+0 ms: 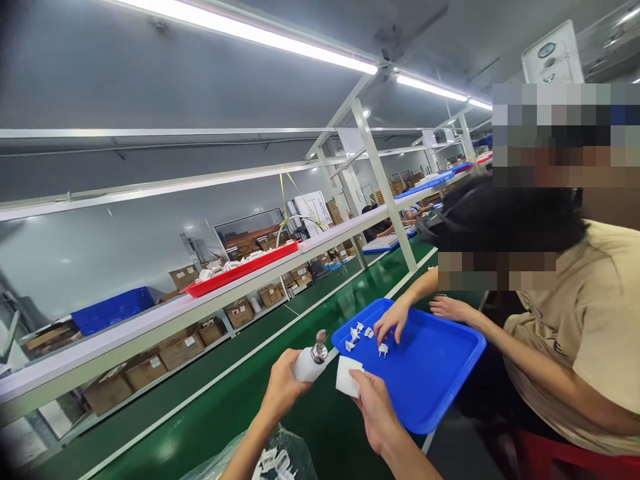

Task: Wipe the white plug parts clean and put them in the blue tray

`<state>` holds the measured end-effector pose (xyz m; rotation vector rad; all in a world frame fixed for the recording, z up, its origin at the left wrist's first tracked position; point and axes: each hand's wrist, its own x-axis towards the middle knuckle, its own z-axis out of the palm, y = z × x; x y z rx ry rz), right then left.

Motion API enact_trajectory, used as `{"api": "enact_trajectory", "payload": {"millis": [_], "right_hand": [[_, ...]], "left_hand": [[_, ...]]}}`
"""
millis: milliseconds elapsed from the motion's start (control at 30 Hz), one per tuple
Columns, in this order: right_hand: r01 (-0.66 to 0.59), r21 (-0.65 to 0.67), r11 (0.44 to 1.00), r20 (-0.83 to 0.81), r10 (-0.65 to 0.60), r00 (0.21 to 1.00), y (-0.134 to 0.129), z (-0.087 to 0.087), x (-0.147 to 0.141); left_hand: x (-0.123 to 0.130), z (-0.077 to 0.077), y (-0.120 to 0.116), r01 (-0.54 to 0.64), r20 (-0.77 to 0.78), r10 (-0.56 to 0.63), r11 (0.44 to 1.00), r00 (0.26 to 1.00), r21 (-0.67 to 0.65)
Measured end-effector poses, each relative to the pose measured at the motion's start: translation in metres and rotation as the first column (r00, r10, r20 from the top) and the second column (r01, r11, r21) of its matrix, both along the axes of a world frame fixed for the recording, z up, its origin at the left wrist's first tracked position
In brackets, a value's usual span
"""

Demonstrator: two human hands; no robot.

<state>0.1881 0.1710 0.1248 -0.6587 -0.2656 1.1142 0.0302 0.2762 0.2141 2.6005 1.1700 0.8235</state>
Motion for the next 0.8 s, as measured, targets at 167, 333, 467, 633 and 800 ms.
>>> {"api": "enact_trajectory", "payload": {"millis": [167,333,467,633,800], "right_hand": [[-0.048,0.063,0.997,-0.04,0.051,0.998,0.011,0.006,-0.012],[-0.061,0.039,0.997,-0.114,0.065,0.991,0.012,0.005,-0.012],[-0.094,0.021,0.995,-0.155,0.096,0.983,0.012,0.004,-0.009],[-0.117,0.024,0.993,-0.184,0.119,0.976,0.011,0.007,-0.007],[-0.127,0.019,0.992,-0.214,0.128,0.968,0.012,0.009,-0.005]], "left_hand": [[-0.005,0.018,-0.004,0.07,-0.281,-0.048,0.995,0.959,0.07],[0.004,0.03,-0.008,0.084,-0.48,-0.009,0.987,0.877,0.134],[0.016,0.042,-0.012,0.096,-0.584,0.028,0.979,0.811,0.181],[0.029,0.05,-0.013,0.132,-0.652,0.046,0.966,0.757,0.221],[0.035,0.055,-0.012,0.148,-0.687,0.063,0.959,0.724,0.244]]}}
